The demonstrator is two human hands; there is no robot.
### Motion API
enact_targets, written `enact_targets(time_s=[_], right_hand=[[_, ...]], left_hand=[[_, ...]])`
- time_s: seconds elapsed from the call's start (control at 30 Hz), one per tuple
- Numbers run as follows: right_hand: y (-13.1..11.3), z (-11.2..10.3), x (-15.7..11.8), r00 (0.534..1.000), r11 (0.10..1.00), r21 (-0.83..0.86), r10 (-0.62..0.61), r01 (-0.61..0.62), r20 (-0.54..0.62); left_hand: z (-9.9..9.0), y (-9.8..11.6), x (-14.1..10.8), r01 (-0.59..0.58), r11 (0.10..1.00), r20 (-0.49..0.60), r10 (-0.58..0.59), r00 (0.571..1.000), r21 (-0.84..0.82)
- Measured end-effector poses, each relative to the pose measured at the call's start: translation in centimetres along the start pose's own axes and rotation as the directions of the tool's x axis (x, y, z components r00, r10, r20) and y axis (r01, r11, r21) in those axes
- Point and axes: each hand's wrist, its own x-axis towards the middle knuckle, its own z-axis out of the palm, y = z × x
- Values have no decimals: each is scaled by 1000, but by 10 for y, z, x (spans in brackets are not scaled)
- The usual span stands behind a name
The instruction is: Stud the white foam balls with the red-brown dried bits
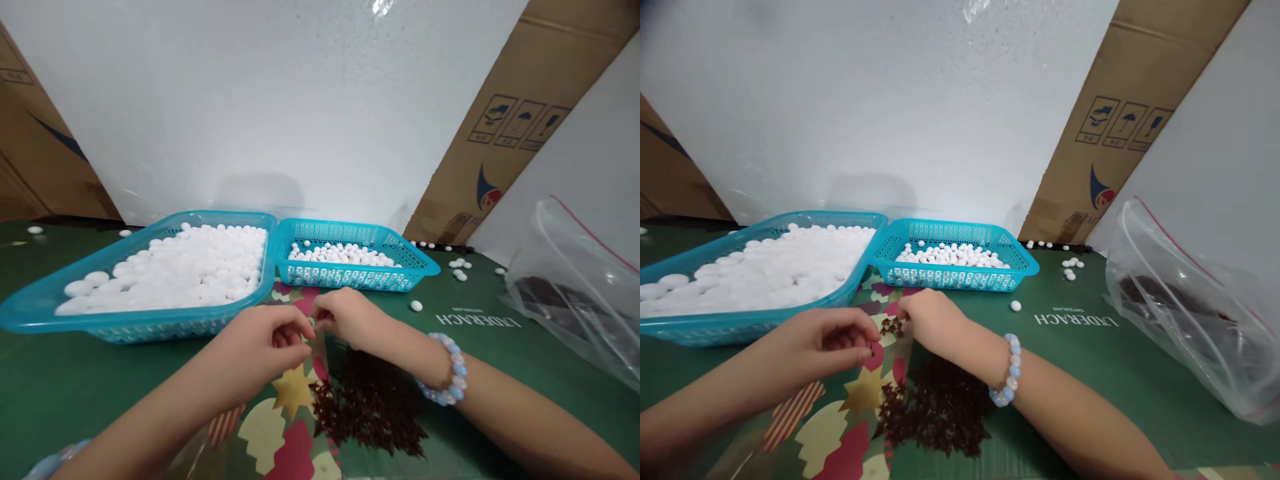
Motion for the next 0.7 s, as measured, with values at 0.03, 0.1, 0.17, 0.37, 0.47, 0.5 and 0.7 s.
enact_targets(time_s=[0.03,0.1,0.17,0.37,0.47,0.5,0.7], right_hand=[[2,-5,-2,1000,1000,-12,11,-11,7],[8,-17,-6,999,999,-37,32,-30,39],[13,-28,-12,993,998,-50,31,-26,110],[14,-39,-20,922,979,-96,-135,181,362],[10,-35,-18,921,977,-112,-126,179,369],[9,-34,-17,920,978,-116,-120,175,372],[13,-30,-15,925,982,-56,-149,179,349]], left_hand=[[-2,-1,2,5,1000,-24,-5,1000,-12],[-3,-5,5,21,999,-58,-20,998,23],[-2,-8,8,35,994,-44,-31,999,105],[-1,-13,11,26,957,139,-69,988,289],[-2,-17,12,14,948,173,-73,982,317],[-2,-18,12,9,949,186,-71,980,315],[2,-26,14,49,981,307,-106,946,189]])
